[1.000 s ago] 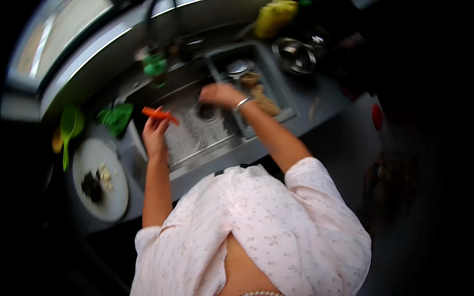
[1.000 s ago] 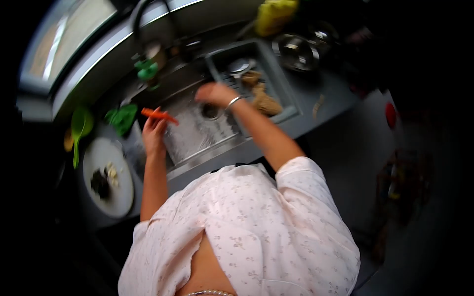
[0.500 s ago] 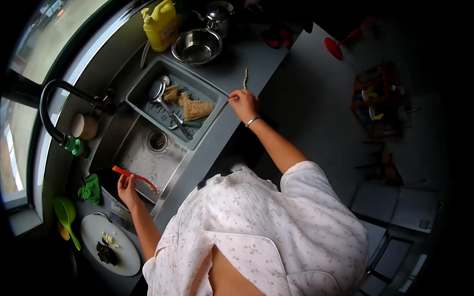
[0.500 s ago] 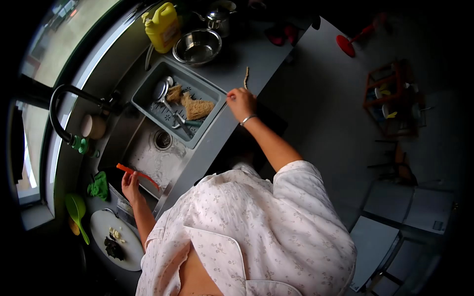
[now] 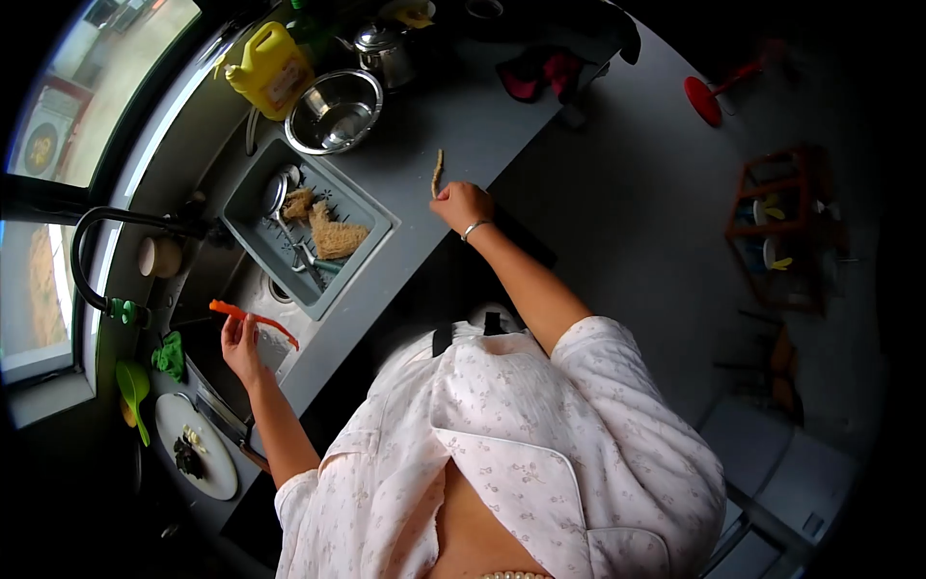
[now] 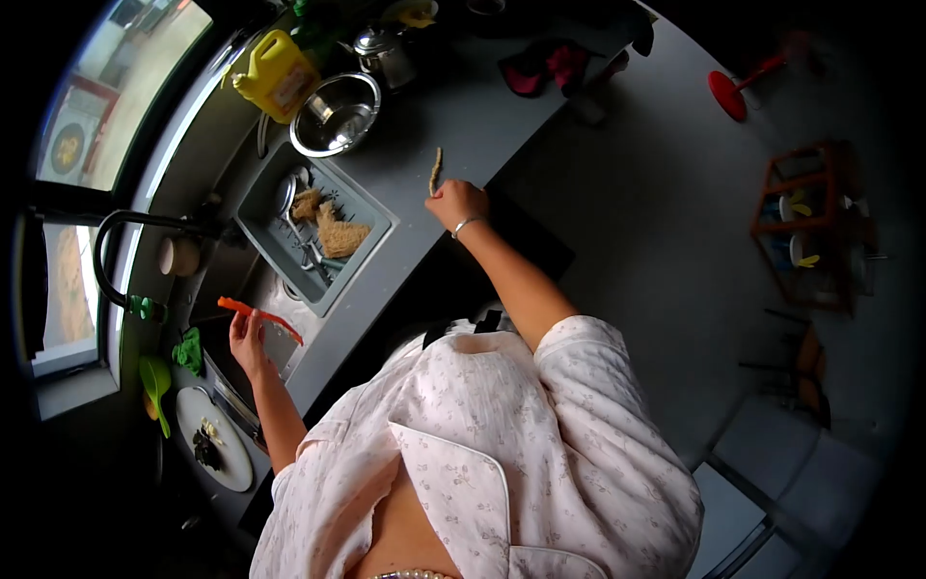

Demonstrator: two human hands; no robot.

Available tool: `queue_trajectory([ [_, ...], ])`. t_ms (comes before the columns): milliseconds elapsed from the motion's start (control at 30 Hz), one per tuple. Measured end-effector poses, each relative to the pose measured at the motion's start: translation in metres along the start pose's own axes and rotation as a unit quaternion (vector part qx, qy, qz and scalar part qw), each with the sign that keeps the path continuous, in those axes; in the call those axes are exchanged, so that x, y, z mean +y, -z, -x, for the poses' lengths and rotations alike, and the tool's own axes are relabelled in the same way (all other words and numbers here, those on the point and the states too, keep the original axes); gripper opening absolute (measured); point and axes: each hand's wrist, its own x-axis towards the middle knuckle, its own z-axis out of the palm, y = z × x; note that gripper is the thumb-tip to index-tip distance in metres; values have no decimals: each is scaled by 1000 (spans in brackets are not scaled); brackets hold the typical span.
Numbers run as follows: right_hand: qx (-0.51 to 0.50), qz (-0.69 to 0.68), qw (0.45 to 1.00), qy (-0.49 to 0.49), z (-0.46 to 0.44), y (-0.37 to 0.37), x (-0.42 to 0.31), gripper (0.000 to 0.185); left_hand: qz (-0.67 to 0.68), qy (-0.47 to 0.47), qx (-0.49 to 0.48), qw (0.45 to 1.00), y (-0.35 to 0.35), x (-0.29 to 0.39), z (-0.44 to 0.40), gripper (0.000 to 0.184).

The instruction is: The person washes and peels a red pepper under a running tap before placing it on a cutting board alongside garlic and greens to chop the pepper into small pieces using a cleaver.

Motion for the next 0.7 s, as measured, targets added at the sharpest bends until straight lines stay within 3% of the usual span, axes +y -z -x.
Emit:
queue_trajectory([
  [100, -42, -260, 964, -33, -22, 34, 28, 27, 2, -18, -11, 1000, -46, 21, 15, 34],
  [233, -165, -545, 822, -3, -45, 109, 74, 16, 30, -20, -55, 998, -104, 36, 24, 35],
  [333, -171, -569, 803, -56, -37, 177, 101, 16, 29, -25, -94, 995, -145, 53, 29, 37],
  [567, -113, -607, 777, -118, -46, 238, 209, 19, 73, -27, -221, 972, -272, 102, 55, 33],
  [700, -55, -604, 778, -164, -72, 269, 268, 23, 116, -18, -244, 963, -368, 127, 72, 35],
])
